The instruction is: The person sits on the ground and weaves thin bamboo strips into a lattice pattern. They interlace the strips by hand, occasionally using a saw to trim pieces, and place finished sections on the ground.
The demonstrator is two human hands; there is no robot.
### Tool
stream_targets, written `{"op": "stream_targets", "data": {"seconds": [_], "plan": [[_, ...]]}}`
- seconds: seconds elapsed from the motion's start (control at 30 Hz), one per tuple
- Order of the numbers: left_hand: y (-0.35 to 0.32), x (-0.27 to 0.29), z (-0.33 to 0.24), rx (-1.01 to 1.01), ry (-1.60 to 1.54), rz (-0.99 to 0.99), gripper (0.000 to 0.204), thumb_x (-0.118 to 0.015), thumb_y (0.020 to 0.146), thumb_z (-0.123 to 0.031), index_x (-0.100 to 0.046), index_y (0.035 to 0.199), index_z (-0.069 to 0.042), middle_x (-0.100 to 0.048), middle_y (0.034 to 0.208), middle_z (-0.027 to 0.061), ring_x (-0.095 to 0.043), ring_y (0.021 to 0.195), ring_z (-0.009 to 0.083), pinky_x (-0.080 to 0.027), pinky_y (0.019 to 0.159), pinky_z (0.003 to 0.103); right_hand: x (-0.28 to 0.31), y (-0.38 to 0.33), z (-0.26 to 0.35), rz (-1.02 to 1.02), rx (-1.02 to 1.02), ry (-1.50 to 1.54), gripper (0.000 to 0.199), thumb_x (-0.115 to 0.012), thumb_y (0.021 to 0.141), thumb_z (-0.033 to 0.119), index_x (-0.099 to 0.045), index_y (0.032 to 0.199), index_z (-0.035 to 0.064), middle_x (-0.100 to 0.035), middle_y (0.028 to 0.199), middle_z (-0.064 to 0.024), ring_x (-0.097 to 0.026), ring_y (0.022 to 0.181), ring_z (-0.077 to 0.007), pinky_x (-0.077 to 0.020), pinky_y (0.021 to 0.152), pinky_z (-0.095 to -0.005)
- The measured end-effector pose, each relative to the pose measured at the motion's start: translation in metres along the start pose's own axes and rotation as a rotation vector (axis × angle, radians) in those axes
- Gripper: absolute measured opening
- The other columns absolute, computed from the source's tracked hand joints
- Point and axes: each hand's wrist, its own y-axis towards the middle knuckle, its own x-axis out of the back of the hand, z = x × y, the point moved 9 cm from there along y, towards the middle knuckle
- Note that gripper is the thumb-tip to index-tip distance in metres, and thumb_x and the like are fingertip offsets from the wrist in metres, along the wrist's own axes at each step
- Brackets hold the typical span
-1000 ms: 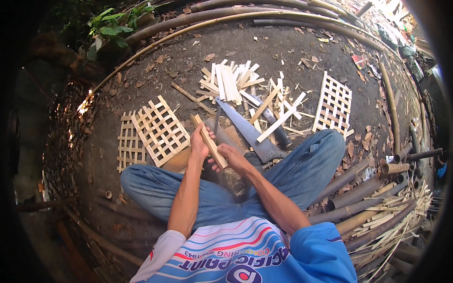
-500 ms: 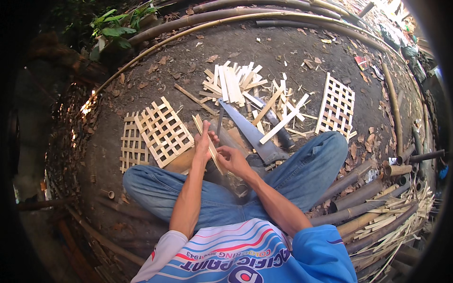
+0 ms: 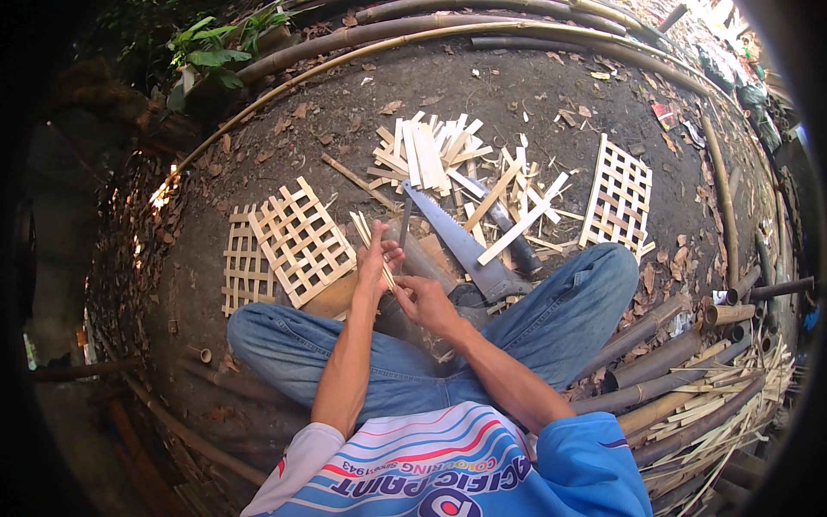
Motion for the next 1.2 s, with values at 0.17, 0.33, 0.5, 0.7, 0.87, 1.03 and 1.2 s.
{"op": "stream_targets", "data": {"seconds": [0.17,0.33,0.5,0.7,0.87,1.03,1.2], "plan": [[0.005,0.005,-0.003,-0.015,-0.004,0.008,0.059,-0.066,0.085,-0.056,-0.057,0.119,-0.009,-0.058,0.072,-0.0002,-0.06,0.059,0.0109,-0.056,0.055,0.026,-0.003,0.001,-0.005,0.069,-0.03,-0.029,0.038,-0.068,0.088,0.02,-0.064,0.123,0.007,-0.067,0.076,-0.0184,-0.064,0.062,-0.0216,-0.0491,0.058,-0.0339],[-0.006,-0.021,-0.015,-0.036,-0.11,0.208,0.059,-0.059,0.09,-0.054,-0.051,0.127,-0.008,-0.058,0.08,0.0045,-0.061,0.066,0.0134,-0.056,0.062,0.028,-0.012,-0.004,-0.042,0.143,-0.323,0.143,0.048,-0.072,0.086,0.021,-0.059,0.132,0.0111,-0.066,0.073,-0.0126,-0.062,0.062,-0.014,-0.0475,0.057,-0.0323],[-0.002,-0.021,-0.015,-0.024,-0.146,0.326,0.062,-0.058,0.09,-0.054,-0.051,0.128,-0.005,-0.055,0.068,0.0012,-0.057,0.058,0.0115,-0.054,0.06,0.028,-0.01,-0.003,-0.029,0.057,-0.206,0.144,0.053,-0.074,0.086,0.023,-0.057,0.133,0.009,-0.062,0.07,-0.0054,-0.053,0.06,-0.01,-0.045,0.056,-0.0314],[-0.006,-0.03,-0.014,-0.026,-0.077,0.344,0.064,-0.058,0.09,-0.055,-0.05,0.127,-0.003,-0.057,0.072,0.0028,-0.057,0.058,0.0132,-0.054,0.061,0.028,-0.021,-0.006,-0.048,0.143,-0.258,0.224,0.034,-0.068,0.091,0.024,-0.066,0.118,0.0027,-0.058,0.072,-0.0006,-0.049,0.063,-0.0089,-0.0438,0.058,-0.03],[0.006,-0.007,-0.047,-0.138,-0.251,0.134,0.071,-0.041,0.095,-0.062,-0.031,0.142,-0.009,-0.059,0.102,0.0108,-0.06,0.075,0.0164,-0.055,0.068,0.032,-0.033,-0.014,-0.058,0.343,-0.361,0.295,0.038,-0.061,0.097,0.029,-0.063,0.123,0.0017,-0.059,0.082,0.0029,-0.049,0.073,-0.0057,-0.0425,0.065,-0.0245],[0.016,0.016,-0.064,-0.269,-0.453,0.21,0.053,-0.035,0.1,-0.057,-0.042,0.136,-0.02,-0.058,0.097,0.0086,-0.053,0.068,0.0172,-0.047,0.059,0.031,-0.043,-0.015,-0.044,0.394,-0.286,0.322,0.03,-0.052,0.1,0.028,-0.063,0.097,0.0003,-0.052,0.067,0.0014,-0.048,0.066,-0.0089,-0.0421,0.061,-0.0284],[0.027,0.017,-0.046,-0.201,-0.486,0.18,0.044,-0.039,0.1,-0.054,-0.051,0.119,-0.015,-0.058,0.089,0.0064,-0.05,0.065,0.016,-0.041,0.056,0.029,-0.046,-0.015,-0.05,0.396,-0.265,0.277,0.035,-0.045,0.103,0.029,-0.055,0.084,0.0016,-0.051,0.066,-0.0007,-0.049,0.063,-0.0119,-0.0425,0.06,-0.0301]]}}
